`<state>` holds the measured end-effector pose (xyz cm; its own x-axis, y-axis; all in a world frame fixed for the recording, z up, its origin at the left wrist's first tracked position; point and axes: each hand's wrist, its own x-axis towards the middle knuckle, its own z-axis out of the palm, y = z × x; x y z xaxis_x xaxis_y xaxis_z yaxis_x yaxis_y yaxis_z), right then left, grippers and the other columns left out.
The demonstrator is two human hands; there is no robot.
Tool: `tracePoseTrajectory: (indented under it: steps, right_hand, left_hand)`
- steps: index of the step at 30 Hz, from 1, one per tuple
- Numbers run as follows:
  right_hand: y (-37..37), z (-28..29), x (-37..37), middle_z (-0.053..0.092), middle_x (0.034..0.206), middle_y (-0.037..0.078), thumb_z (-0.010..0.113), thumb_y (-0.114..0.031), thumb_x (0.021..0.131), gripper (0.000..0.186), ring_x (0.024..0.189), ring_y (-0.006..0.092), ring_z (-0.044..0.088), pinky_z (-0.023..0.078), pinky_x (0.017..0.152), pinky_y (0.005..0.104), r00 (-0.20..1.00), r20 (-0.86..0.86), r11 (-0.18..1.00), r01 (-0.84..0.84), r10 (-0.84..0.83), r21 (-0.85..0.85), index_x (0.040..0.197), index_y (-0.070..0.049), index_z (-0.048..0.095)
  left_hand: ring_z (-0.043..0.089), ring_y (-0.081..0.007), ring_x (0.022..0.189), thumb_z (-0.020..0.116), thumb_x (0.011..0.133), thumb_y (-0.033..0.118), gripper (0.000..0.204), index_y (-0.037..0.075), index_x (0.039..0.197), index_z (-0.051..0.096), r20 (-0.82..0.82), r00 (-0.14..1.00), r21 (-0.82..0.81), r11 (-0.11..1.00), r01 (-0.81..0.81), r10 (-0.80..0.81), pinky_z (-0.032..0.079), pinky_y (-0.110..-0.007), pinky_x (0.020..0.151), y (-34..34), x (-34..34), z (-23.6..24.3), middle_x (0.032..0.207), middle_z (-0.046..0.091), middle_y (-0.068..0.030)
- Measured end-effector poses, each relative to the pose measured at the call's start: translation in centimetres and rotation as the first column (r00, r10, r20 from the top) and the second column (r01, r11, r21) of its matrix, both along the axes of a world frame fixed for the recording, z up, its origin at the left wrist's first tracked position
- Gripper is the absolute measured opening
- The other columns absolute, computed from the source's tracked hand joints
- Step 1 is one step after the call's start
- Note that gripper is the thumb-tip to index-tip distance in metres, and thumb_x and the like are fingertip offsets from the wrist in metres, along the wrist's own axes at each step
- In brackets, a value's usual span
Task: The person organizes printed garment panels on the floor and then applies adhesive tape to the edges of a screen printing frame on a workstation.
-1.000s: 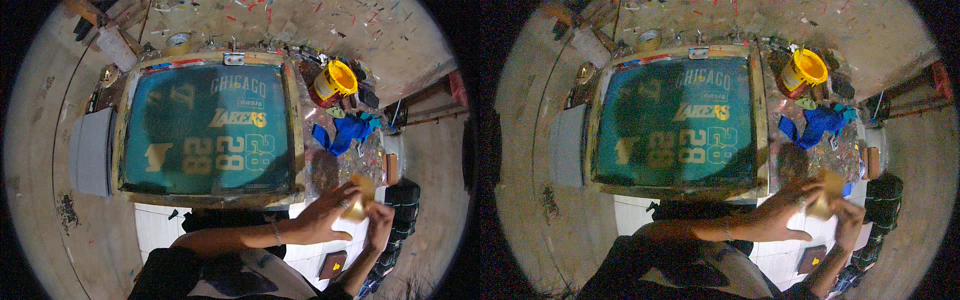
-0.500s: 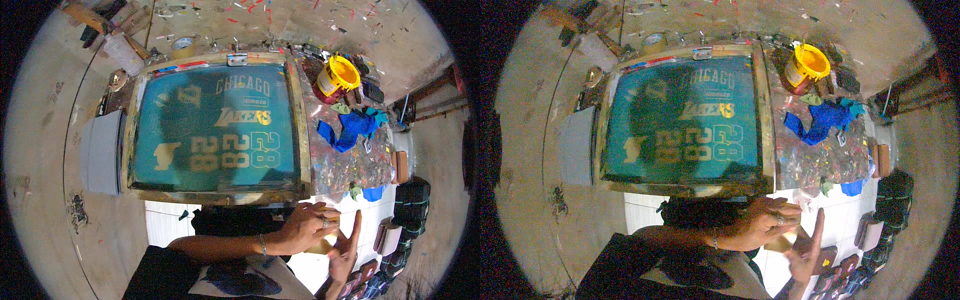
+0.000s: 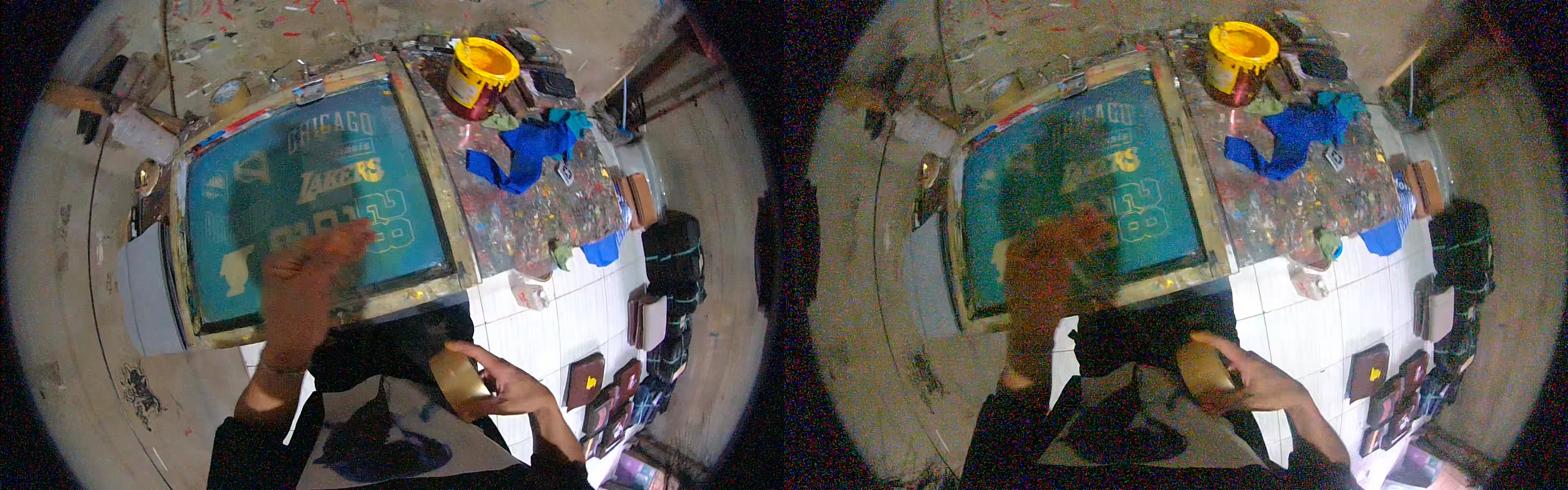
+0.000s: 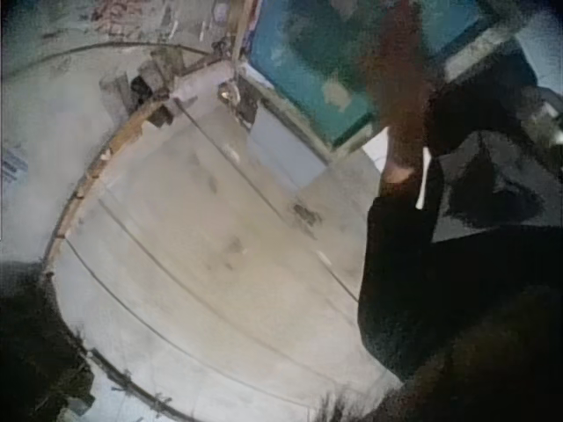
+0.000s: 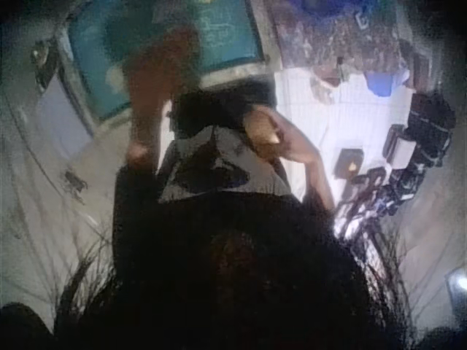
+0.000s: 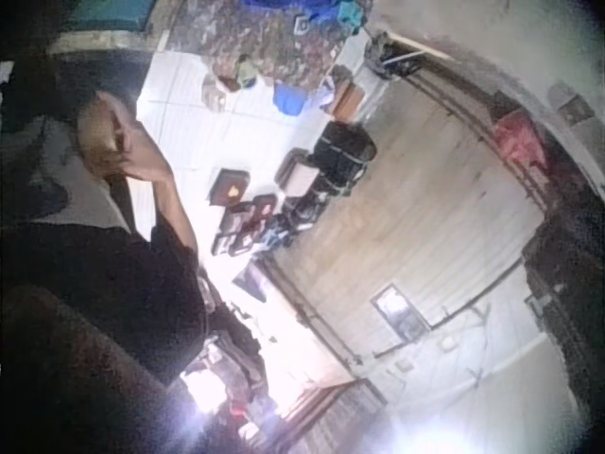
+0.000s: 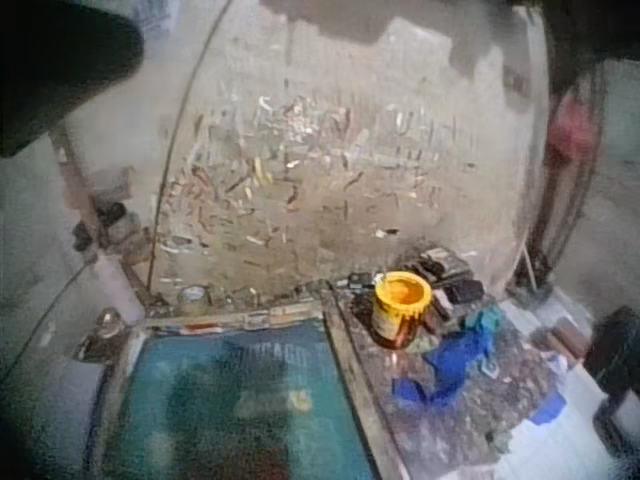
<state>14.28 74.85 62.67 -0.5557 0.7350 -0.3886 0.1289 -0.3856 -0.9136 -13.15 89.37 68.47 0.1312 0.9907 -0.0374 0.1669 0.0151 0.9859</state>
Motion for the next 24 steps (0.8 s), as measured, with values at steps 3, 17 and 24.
tracePoseTrajectory:
  steps: [3, 17, 24]
  right_hand:
    - [1.8, 0.2, -0.2, 0.057, 0.130, 0.019, 0.071, -0.026, 0.086, 0.076, 0.113, 0.0326, 0.059, 0.043, 0.102, 0.0392, 0.977, 0.180, 0.987, -0.131, 0.112, 0.092, 0.148, -0.012, 0.029]
    - [10.9, 5.6, -1.5, 0.068, 0.109, 0.012, 0.072, -0.030, 0.086, 0.068, 0.095, 0.0239, 0.067, 0.052, 0.082, 0.0377, 0.762, 0.378, 0.817, -0.576, 0.526, 0.024, 0.142, -0.012, 0.038]
    - [11.6, 9.0, -0.9, 0.071, 0.088, 0.008, 0.065, -0.025, 0.090, 0.024, 0.091, 0.0306, 0.068, 0.052, 0.080, 0.0431, 0.924, 0.237, 0.586, -0.375, 0.300, 0.719, 0.109, -0.010, 0.066]
  left_hand:
    - [0.067, -0.0219, 0.100, 0.055, 0.096, 0.018, 0.027, -0.002, 0.108, 0.069, 0.014, 0.987, -0.007, 0.988, -0.157, 0.158, 0.048, -0.035, 0.096, -0.2, -0.8, 0.8, 0.106, 0.071, -0.0141]
    - [0.050, -0.0382, 0.125, 0.056, 0.095, 0.017, 0.027, -0.003, 0.112, 0.063, 0.483, 0.799, 0.268, 0.808, -0.524, 0.358, 0.034, -0.053, 0.111, -5.5, -9.8, 2.4, 0.124, 0.062, -0.0160]
    - [0.054, -0.0307, 0.122, 0.060, 0.090, 0.010, 0.021, -0.003, 0.105, 0.067, 0.946, 0.318, 0.218, 0.852, -0.477, -0.064, 0.027, -0.054, 0.111, -7.9, -12.7, 5.4, 0.110, 0.069, -0.0142]
